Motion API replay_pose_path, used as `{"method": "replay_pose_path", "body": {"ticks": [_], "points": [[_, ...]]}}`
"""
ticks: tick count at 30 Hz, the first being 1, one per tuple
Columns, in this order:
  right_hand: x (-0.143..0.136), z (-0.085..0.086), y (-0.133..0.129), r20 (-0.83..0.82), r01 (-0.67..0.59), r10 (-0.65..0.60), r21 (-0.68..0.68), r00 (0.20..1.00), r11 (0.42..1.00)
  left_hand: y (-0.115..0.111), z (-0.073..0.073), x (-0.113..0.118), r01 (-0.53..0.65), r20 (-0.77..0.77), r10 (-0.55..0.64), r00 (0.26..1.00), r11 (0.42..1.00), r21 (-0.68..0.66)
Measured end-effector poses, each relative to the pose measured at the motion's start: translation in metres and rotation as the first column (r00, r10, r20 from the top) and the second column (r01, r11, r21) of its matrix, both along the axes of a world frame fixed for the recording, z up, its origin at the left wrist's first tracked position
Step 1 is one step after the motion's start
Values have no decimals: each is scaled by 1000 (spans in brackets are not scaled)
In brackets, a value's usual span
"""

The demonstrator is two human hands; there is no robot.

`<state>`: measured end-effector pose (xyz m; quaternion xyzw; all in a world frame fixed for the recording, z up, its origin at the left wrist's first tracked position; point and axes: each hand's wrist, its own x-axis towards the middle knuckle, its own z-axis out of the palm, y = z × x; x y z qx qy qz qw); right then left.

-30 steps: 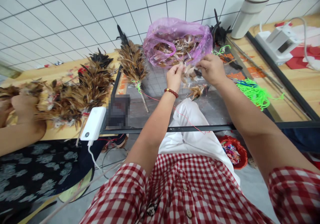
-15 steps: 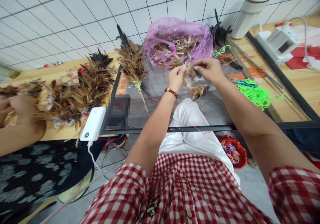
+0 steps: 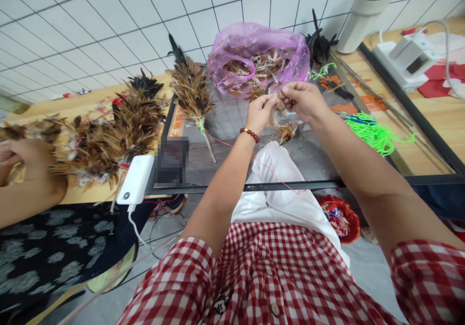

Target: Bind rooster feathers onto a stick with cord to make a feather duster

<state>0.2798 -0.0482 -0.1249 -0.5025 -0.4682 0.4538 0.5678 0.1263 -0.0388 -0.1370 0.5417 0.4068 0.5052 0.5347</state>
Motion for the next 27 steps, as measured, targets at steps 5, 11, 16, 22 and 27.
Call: {"method": "replay_pose_path", "body": {"ticks": [5, 11, 16, 22, 27], "points": [[3, 4, -3, 76, -63, 58, 74, 995, 995, 11, -9, -1, -145, 53, 150, 987, 985, -94], [-6, 14, -15, 209, -104, 72, 149, 975, 983, 7, -8, 1, -39, 65, 46, 997, 994, -104], [-7, 13, -16, 325, 46, -113, 207, 939, 977, -3, -3, 4, 61, 51, -58, 997, 995, -77], [-5, 9, -8, 172, 48, -90, 234, 981, 971, 1, -5, 2, 8, 102, 2, 995, 995, -103], [-4, 7, -6, 59, -18, 10, 135, 998, 991, 6, -6, 2, -50, 134, 63, 989, 994, -101]]}}
